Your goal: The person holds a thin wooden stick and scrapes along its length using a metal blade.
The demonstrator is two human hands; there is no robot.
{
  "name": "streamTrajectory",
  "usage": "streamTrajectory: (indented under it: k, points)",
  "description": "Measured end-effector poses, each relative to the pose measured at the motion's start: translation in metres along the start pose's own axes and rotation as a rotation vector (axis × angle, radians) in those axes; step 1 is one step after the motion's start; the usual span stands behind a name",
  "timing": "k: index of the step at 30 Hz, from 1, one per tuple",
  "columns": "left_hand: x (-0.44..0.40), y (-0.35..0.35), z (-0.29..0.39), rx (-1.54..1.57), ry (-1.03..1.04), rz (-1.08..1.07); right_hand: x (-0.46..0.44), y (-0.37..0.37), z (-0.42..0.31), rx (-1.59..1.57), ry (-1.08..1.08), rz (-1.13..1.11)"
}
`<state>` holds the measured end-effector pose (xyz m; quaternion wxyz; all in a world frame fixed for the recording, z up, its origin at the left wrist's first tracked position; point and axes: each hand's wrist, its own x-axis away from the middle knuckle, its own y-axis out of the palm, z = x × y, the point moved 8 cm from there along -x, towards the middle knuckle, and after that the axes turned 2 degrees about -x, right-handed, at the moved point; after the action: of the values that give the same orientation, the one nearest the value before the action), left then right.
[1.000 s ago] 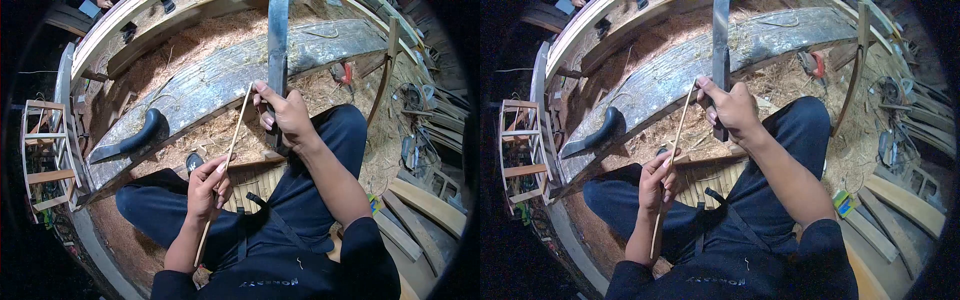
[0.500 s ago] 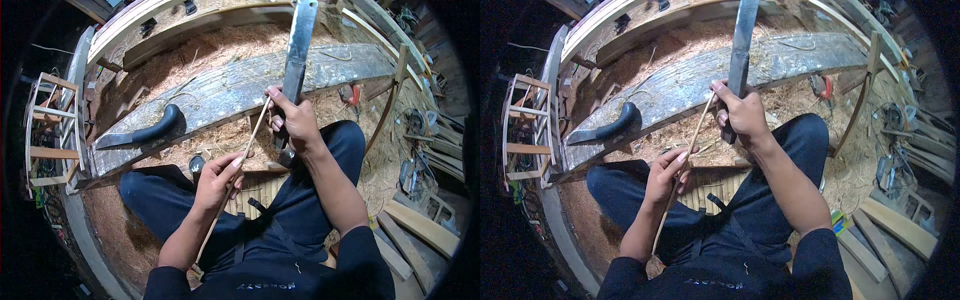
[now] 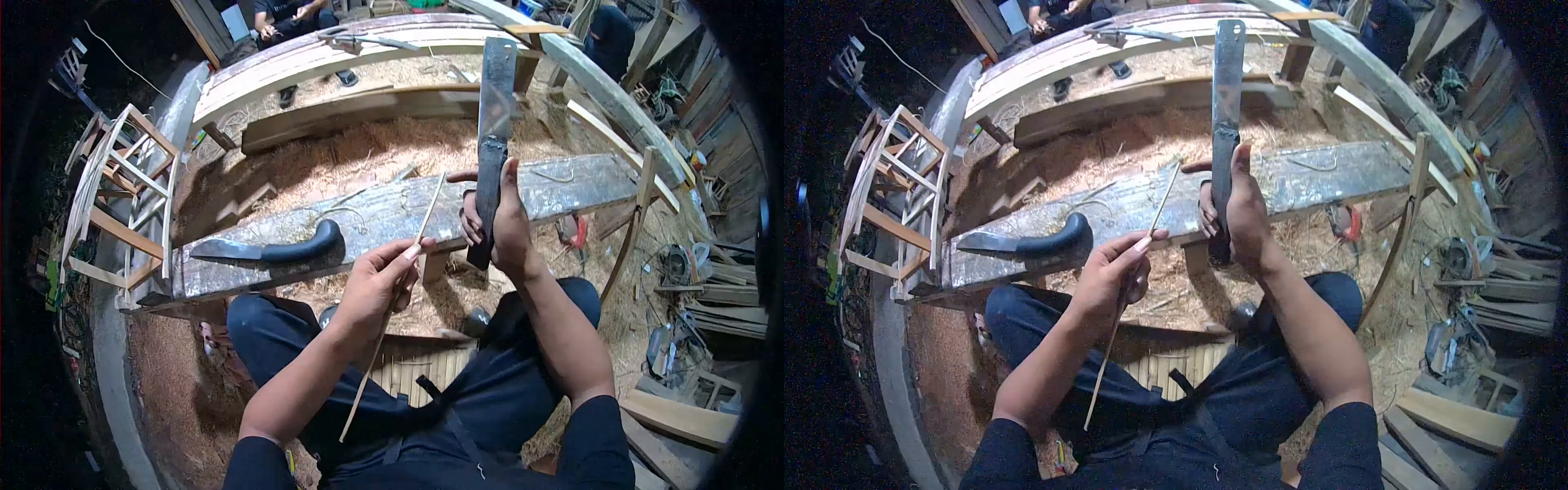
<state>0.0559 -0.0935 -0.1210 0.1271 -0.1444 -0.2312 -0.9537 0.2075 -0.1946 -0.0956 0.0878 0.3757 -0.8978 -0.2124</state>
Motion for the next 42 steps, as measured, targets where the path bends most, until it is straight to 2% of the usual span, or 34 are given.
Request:
streamTrajectory:
  k: [2,4,6,8,10,12,16,17,18,20,21,26,28,29,31,34,35,39,42]
  points:
    - [-0.008,-0.002,0.006,-0.034,0.027,-0.012,-0.008,0.0,0.002,-0.001,0.015,0.008]
    - [-0.01,0.001,0.008,-0.029,0.04,-0.011,-0.012,-0.003,-0.001,0.296,-0.083,0.15]
    - [-0.01,-0.001,0.01,-0.055,0.104,0.075,-0.005,-0.002,0.007,0.283,-0.066,0.094]
    - [-0.009,-0.003,0.007,-0.055,0.109,0.083,0.001,-0.001,0.015,0.463,-0.062,0.048]
    - [-0.006,-0.003,0.008,-0.084,0.131,0.109,0.009,0.0,0.026,0.506,-0.077,0.047]
    - [-0.003,-0.005,0.009,-0.061,0.111,0.139,0.018,0.006,0.022,0.629,-0.236,0.036]
    - [0.001,-0.015,0.009,-0.078,0.126,0.109,0.04,0.018,0.029,0.45,0.03,-0.019]
    - [0.002,-0.017,0.007,-0.09,0.12,0.112,0.04,0.017,0.027,0.545,-0.051,-0.059]
    - [0.002,-0.019,0.004,-0.089,0.111,0.115,0.041,0.017,0.026,0.542,-0.043,-0.057]
    - [0.003,-0.024,0.0,-0.147,0.121,0.135,0.046,0.031,0.029,0.62,0.063,-0.227]
    - [0.005,-0.026,-0.001,-0.15,0.113,0.135,0.048,0.032,0.035,0.552,0.17,-0.262]
    - [0.008,-0.031,-0.003,-0.117,0.139,0.043,0.054,0.041,0.045,0.441,0.218,-0.436]
    - [0.011,-0.027,0.0,-0.09,0.139,0.023,0.062,0.042,0.055,0.211,0.434,-0.394]
    - [0.011,-0.025,0.002,-0.112,0.128,0.036,0.063,0.043,0.053,0.209,0.441,-0.39]
    - [0.011,-0.024,0.0,-0.114,0.099,0.029,0.072,0.051,0.057,0.057,0.59,-0.432]
    - [0.013,-0.022,-0.001,-0.105,0.074,-0.015,0.072,0.056,0.056,0.018,0.491,-0.513]
    - [0.015,-0.022,-0.001,-0.109,0.094,0.019,0.077,0.056,0.054,-0.046,0.575,-0.474]
    - [0.019,-0.02,-0.004,-0.061,0.002,-0.015,0.082,0.056,0.059,-0.044,0.608,-0.438]
    - [0.022,-0.02,-0.007,-0.016,0.068,0.037,0.085,0.054,0.062,-0.011,0.604,-0.455]
